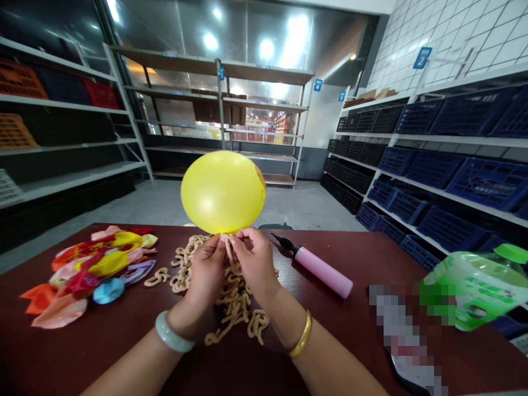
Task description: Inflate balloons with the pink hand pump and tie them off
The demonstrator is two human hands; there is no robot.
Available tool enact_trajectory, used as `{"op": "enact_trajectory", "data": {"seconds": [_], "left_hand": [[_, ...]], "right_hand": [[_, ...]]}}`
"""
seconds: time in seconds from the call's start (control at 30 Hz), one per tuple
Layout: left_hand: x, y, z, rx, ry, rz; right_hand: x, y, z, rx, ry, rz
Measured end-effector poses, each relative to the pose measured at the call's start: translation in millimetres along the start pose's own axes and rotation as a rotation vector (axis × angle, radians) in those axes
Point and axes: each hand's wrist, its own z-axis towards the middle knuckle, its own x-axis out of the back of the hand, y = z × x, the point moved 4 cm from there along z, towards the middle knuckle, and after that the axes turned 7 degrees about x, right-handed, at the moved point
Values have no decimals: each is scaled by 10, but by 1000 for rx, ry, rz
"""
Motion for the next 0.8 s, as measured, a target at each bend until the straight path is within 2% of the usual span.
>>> {"op": "enact_trajectory", "data": {"seconds": [0.17,0.27,0.37,0.53,0.63,0.8], "left_hand": [[73,73,-3,-143,72,310],[83,123,-8,-263,112,510],[57,136,-10,-340,94,643],[24,89,4,-282,40,596],[10,37,22,-214,8,516],[-45,-51,30,-102,-44,387]], "right_hand": [[61,-9,30,81,13,-137],[66,57,50,31,-12,-84],[60,139,73,-77,-37,66],[54,178,98,-327,-73,440],[37,161,104,-349,-59,578],[12,246,96,-328,83,578]]}}
